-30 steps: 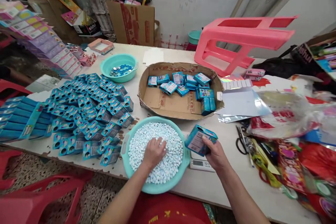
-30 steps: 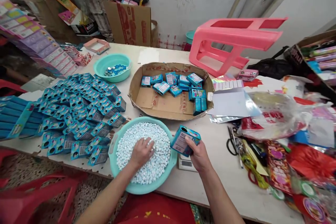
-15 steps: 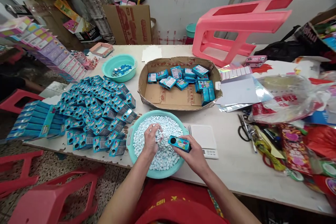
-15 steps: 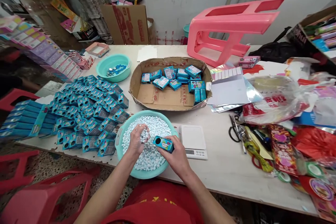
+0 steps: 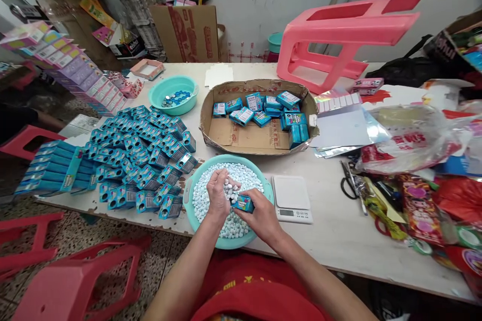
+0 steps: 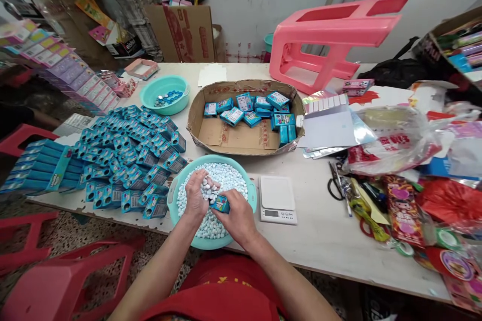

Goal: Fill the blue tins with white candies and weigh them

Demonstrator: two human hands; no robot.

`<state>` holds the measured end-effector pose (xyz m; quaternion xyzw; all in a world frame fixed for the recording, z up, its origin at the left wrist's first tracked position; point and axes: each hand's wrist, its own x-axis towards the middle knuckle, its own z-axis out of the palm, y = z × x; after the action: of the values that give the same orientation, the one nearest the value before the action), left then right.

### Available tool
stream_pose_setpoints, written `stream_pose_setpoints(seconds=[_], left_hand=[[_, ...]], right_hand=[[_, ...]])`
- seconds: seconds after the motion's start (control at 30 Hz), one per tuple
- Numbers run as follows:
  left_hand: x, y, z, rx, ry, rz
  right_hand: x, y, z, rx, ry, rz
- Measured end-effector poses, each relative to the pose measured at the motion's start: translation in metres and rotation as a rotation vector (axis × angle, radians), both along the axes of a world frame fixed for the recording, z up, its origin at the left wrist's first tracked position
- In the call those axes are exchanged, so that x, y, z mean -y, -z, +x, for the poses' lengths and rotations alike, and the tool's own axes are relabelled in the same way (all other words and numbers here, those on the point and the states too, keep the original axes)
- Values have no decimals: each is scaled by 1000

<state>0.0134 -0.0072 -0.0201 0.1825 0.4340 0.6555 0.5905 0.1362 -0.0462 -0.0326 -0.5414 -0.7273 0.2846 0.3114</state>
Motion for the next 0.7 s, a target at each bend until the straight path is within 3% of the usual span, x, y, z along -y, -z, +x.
stream_pose_setpoints(seconds=[0.33, 0.7], left_hand=[[-8, -4, 4, -53, 25, 6], [-11, -5, 1, -80, -60, 3]], right_hand=[[-10, -10, 2, 6, -6, 20], [-14, -14, 0, -37, 22, -35]])
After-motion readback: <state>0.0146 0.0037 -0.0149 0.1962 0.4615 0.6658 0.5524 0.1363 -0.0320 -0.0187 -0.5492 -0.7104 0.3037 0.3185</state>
